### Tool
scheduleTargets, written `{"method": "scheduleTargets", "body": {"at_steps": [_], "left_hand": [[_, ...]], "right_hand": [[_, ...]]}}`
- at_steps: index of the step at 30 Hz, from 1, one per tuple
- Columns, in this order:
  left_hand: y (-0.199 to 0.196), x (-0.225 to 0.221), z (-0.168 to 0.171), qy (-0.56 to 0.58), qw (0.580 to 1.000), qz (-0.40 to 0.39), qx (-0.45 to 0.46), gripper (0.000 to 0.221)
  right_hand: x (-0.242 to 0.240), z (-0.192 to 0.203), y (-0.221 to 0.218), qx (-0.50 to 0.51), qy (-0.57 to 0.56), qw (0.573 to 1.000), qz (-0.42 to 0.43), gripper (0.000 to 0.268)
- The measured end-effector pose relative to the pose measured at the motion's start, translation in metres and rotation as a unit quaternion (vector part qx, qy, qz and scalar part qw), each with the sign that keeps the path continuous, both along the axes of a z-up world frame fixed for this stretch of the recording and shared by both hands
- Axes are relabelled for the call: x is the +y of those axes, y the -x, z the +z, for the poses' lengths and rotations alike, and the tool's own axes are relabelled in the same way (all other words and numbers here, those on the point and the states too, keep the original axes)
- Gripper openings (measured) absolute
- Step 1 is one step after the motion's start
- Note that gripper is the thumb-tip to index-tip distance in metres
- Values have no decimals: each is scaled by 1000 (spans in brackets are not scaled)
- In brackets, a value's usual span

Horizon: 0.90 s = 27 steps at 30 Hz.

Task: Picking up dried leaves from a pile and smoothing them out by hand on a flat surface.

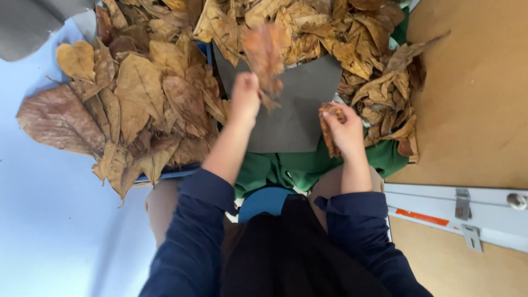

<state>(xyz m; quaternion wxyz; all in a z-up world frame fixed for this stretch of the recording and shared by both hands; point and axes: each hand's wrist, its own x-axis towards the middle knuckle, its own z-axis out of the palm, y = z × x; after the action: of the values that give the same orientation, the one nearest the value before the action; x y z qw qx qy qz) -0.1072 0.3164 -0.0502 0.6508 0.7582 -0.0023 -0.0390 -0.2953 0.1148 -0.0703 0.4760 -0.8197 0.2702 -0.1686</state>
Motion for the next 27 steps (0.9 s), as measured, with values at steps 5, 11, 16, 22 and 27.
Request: {"method": "scheduleTargets", "body": {"at_steps": [5, 11, 16, 22, 27], "left_hand": [[50, -15, -76, -46, 992, -49, 103, 26], [38, -7, -66, -155, 972, -175, -1, 32], [7, -8, -72, -114, 965, -221, -82, 29], [51, 7, -58, -177, 968, -181, 4, 32], [47, 19, -41, -267, 936, -77, -217, 21]], "right_hand": [[8, 12, 13, -53, -136, 986, -75, 32], [11, 0, 7, 88, 55, 993, 49, 41], [16, 5, 1, 124, 72, 987, 78, 46], [4, -2, -1, 127, 73, 987, 70, 46], [11, -2, 0, 121, 68, 988, 63, 44]]}}
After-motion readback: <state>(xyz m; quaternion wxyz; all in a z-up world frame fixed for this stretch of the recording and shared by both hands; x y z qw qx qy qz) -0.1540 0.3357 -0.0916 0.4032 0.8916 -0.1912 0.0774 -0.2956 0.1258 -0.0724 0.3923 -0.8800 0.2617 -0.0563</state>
